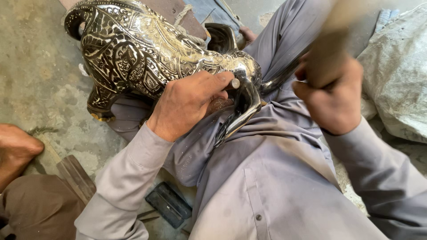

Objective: The person sits on the floor holding a chisel against an ornate brass animal figurine resting on their lap and strikes the chisel with a wooden mallet to emboss decorative patterns into the metal, repositioning the chisel across different areas of the figurine's body.

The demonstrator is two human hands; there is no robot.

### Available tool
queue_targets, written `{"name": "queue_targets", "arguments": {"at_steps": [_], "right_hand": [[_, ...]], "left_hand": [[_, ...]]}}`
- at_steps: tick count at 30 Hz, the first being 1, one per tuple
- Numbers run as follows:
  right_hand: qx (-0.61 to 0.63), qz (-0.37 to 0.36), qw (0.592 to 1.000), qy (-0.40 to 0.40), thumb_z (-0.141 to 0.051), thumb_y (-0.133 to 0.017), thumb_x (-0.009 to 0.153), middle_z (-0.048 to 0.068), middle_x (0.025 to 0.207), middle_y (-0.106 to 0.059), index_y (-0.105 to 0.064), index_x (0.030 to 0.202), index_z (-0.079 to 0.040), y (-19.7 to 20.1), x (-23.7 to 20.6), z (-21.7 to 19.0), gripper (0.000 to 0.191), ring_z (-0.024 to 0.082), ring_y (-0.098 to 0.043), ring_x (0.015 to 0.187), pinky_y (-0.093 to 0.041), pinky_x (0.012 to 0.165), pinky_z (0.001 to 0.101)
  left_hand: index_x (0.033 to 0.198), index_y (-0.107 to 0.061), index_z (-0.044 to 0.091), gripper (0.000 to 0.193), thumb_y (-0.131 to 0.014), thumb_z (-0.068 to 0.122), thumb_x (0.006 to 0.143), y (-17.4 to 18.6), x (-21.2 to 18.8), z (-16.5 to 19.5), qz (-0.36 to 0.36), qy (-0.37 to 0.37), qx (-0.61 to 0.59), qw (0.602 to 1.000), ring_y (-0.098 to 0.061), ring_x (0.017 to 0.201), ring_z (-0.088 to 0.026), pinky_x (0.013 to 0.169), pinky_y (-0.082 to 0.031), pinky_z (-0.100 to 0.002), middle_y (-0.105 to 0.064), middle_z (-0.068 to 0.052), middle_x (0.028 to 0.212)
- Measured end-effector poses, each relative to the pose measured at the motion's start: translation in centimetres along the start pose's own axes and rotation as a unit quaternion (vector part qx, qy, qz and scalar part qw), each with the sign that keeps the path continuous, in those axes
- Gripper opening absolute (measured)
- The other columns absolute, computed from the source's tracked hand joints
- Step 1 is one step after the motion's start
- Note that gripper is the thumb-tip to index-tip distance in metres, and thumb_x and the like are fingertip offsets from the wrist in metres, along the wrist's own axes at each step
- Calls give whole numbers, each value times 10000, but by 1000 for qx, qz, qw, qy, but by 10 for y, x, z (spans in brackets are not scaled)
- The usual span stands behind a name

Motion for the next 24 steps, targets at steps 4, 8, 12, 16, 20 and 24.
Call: {"name": "queue_targets", "arguments": {"at_steps": [4, 8, 12, 16, 20, 24], "right_hand": [[-232, 71, 957, 161, 87, -736, 791, 158, 993, -688, -641, 1041, 7, -2, -3, 1, 279, 321, -670, 932, -525, 827, 412], [-226, 74, 961, 140, 91, -736, 801, 162, 996, -670, -651, 1055, 5, -4, -3, 1, 281, 330, -657, 929, -524, 831, 420], [74, 108, 991, -42, -39, -725, 754, 75, 952, -675, -631, 1015, -74, -5, -5, 2, 279, 244, -687, 871, -543, 811, 353], [-251, 102, 953, 134, 85, -749, 676, 156, 921, -638, -636, 1000, -3, -8, -5, -8, 354, 330, -646, 836, -513, 765, 433], [-244, 97, 950, 172, 32, -748, 714, 135, 921, -641, -624, 1034, -31, -9, -2, -6, 349, 310, -657, 867, -495, 791, 423], [124, 98, 987, -18, -114, -734, 831, 3, 970, -647, -614, 1076, -138, -8, 3, 6, 274, 171, -635, 897, -527, 846, 328]], "left_hand": [[1324, -638, 120, 388, -690, 25, 951, 1, 0, -1, -11, -1, 14, 1000, -741, 852, -254, 683, -580, -361, -716, -53, 974], [1296, -648, 149, 359, -663, 17, 963, 1, 0, 1, -4, -2, 15, 1000, -755, 856, -228, 676, -590, -345, -720, -37, 983], [1296, -651, 142, 357, -691, 57, 951, 0, 1, 1, -27, -7, 27, 999, -731, 812, -258, 635, -568, -367, -702, -48, 938], [1307, -645, 146, 352, -690, 67, 967, 1, 2, 0, -34, -22, 23, 999, -729, 824, -252, 648, -571, -362, -699, -42, 949], [1261, -663, 155, 318, -727, 130, 951, 0, 3, 0, -49, -24, 58, 997, -707, 760, -260, 599, -543, -383, -662, -61, 886], [1252, -652, 163, 323, -750, 178, 944, 1, 4, 2, -42, -39, 34, 998, -691, 749, -260, 593, -538, -378, -633, -58, 888]]}}
Point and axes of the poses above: each hand's wrist, its own x-axis towards the middle knuckle, its own y-axis out of the back of the hand, z = x × y, the point moved 2 cm from there along x, towards the middle knuckle
